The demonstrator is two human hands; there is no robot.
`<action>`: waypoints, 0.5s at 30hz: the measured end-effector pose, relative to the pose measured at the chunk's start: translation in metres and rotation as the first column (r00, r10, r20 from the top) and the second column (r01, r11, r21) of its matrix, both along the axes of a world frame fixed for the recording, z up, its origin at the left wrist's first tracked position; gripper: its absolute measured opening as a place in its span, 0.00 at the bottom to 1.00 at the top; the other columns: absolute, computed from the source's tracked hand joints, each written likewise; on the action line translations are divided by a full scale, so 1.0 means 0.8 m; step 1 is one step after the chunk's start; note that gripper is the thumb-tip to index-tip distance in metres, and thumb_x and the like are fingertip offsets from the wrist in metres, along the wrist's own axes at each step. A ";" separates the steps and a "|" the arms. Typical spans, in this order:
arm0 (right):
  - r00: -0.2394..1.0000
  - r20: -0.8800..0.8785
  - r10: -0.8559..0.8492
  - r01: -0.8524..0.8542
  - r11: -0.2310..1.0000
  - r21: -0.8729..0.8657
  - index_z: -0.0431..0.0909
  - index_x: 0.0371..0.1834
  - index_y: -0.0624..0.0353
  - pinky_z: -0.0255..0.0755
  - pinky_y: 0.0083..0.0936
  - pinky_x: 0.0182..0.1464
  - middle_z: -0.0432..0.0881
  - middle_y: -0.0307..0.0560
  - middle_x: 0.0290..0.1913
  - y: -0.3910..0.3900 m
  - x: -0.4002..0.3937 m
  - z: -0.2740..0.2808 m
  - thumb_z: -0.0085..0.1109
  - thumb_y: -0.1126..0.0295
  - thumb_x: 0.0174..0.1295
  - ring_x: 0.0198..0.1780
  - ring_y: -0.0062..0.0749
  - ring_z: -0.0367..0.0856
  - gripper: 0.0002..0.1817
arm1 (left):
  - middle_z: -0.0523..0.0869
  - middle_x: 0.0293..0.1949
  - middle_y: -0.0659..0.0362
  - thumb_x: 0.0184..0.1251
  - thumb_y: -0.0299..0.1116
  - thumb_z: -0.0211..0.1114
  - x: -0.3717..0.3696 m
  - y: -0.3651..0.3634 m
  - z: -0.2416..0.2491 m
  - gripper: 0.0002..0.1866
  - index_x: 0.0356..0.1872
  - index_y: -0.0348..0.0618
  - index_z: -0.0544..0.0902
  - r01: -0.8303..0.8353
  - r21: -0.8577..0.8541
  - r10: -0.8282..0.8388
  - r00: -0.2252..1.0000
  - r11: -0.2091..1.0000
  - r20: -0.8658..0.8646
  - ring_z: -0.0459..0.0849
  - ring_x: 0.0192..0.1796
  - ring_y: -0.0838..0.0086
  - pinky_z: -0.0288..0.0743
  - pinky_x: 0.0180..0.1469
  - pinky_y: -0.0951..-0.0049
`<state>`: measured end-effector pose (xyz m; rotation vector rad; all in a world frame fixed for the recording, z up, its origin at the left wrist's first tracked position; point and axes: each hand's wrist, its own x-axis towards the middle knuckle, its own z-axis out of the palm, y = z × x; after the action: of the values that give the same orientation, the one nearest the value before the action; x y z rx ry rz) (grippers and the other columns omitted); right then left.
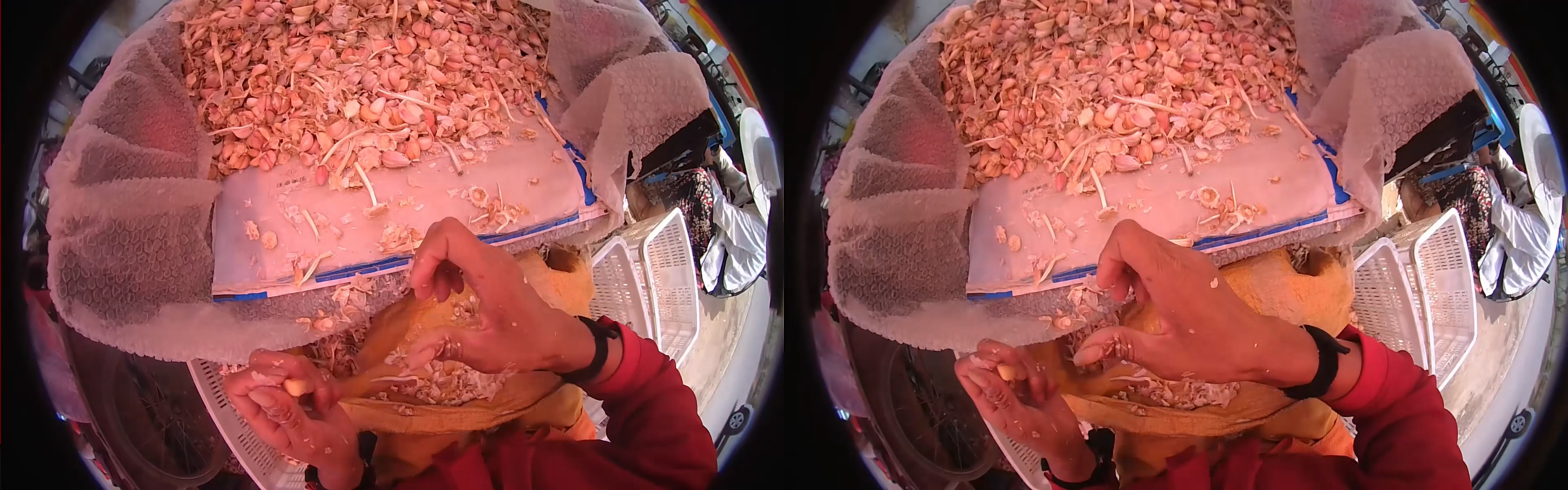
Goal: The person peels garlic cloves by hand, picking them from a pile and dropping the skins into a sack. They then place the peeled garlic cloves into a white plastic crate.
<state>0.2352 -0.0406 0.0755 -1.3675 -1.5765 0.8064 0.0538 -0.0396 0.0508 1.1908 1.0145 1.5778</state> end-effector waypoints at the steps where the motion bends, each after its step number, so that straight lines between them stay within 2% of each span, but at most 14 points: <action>1: 0.998 -0.052 -0.030 0.028 0.999 -0.037 0.70 0.38 0.58 0.63 0.19 0.37 0.69 0.34 0.28 0.002 0.008 -0.004 0.63 0.66 0.61 0.31 0.21 0.68 0.12 | 0.68 0.32 0.62 0.77 0.43 0.47 -0.021 0.005 0.009 0.14 0.37 0.43 0.65 -0.141 0.118 0.147 0.988 0.983 -0.048 0.58 0.22 0.85 0.48 0.20 0.87; 3: 0.977 -0.203 -0.067 0.045 0.993 -0.112 0.69 0.38 0.59 0.61 0.16 0.37 0.68 0.32 0.29 0.007 0.036 -0.030 0.61 0.66 0.63 0.32 0.16 0.66 0.11 | 0.68 0.31 0.60 0.77 0.43 0.46 -0.051 0.030 0.041 0.16 0.33 0.41 0.66 -0.457 0.439 0.546 0.832 0.774 -0.095 0.58 0.22 0.83 0.49 0.22 0.83; 4: 0.971 -0.227 -0.074 0.045 0.990 -0.132 0.70 0.37 0.59 0.61 0.15 0.37 0.68 0.31 0.29 0.015 0.047 -0.037 0.60 0.67 0.64 0.32 0.15 0.65 0.10 | 0.69 0.31 0.59 0.77 0.42 0.46 -0.096 0.046 0.049 0.17 0.34 0.38 0.68 -0.433 0.577 0.565 0.823 0.692 -0.060 0.58 0.23 0.80 0.51 0.24 0.80; 5: 0.965 -0.251 -0.082 0.045 0.987 -0.152 0.70 0.36 0.59 0.61 0.14 0.36 0.68 0.31 0.30 0.022 0.057 -0.043 0.59 0.68 0.64 0.32 0.13 0.65 0.09 | 0.72 0.35 0.56 0.76 0.42 0.48 -0.123 0.071 0.051 0.16 0.39 0.36 0.71 -0.451 0.630 0.676 0.719 0.632 -0.164 0.64 0.28 0.77 0.58 0.31 0.77; 7: 0.982 -0.155 -0.113 0.090 0.985 -0.146 0.72 0.35 0.59 0.61 0.15 0.36 0.70 0.31 0.30 0.041 0.070 -0.043 0.58 0.70 0.64 0.33 0.13 0.65 0.06 | 0.79 0.44 0.51 0.73 0.40 0.53 -0.175 0.129 0.052 0.17 0.48 0.33 0.75 -0.438 0.733 0.835 0.442 0.520 -0.328 0.77 0.39 0.70 0.73 0.44 0.72; 9: 0.987 -0.069 -0.145 0.136 0.984 -0.117 0.74 0.35 0.59 0.62 0.15 0.36 0.71 0.32 0.31 0.068 0.078 -0.047 0.58 0.74 0.63 0.33 0.14 0.65 0.03 | 0.79 0.51 0.48 0.68 0.36 0.58 -0.305 0.210 -0.032 0.21 0.56 0.31 0.73 -0.198 0.596 0.609 0.470 0.778 -0.639 0.78 0.51 0.66 0.71 0.57 0.67; 10: 0.993 -0.014 -0.119 0.119 0.992 -0.032 0.75 0.36 0.59 0.63 0.16 0.36 0.72 0.33 0.32 0.085 0.082 -0.053 0.58 0.76 0.61 0.33 0.16 0.66 0.02 | 0.79 0.52 0.48 0.68 0.36 0.58 -0.344 0.231 -0.066 0.22 0.57 0.31 0.73 -0.160 0.441 0.465 0.412 0.883 -0.783 0.78 0.51 0.66 0.71 0.57 0.67; 12: 0.990 0.107 -0.097 0.084 0.990 0.117 0.76 0.37 0.58 0.64 0.18 0.36 0.74 0.36 0.35 0.112 0.090 -0.068 0.57 0.81 0.58 0.33 0.19 0.67 0.07 | 0.79 0.52 0.48 0.67 0.35 0.59 -0.356 0.216 -0.112 0.23 0.58 0.30 0.72 -0.250 0.222 0.295 0.307 0.942 -0.905 0.78 0.52 0.66 0.70 0.57 0.67; 13: 0.979 0.201 -0.046 0.030 0.996 0.082 0.77 0.39 0.59 0.67 0.23 0.37 0.74 0.42 0.37 0.122 0.087 -0.066 0.54 0.87 0.51 0.34 0.28 0.71 0.14 | 0.79 0.52 0.48 0.66 0.35 0.59 -0.350 0.204 -0.125 0.23 0.58 0.30 0.72 -0.291 0.159 0.241 0.274 0.943 -0.931 0.78 0.52 0.67 0.70 0.57 0.67; 15: 0.936 0.350 -0.027 -0.029 0.988 0.154 0.77 0.39 0.59 0.68 0.26 0.38 0.74 0.44 0.37 0.140 0.087 -0.079 0.53 0.88 0.49 0.36 0.33 0.73 0.15 | 0.79 0.52 0.48 0.65 0.34 0.59 -0.344 0.186 -0.137 0.24 0.59 0.29 0.71 -0.336 0.129 0.230 0.278 0.933 -0.933 0.77 0.53 0.67 0.70 0.58 0.67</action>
<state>0.3048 0.0716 0.0121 -1.4505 -1.8714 0.4391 -0.2213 0.1092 -0.0590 2.0217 2.1474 0.9004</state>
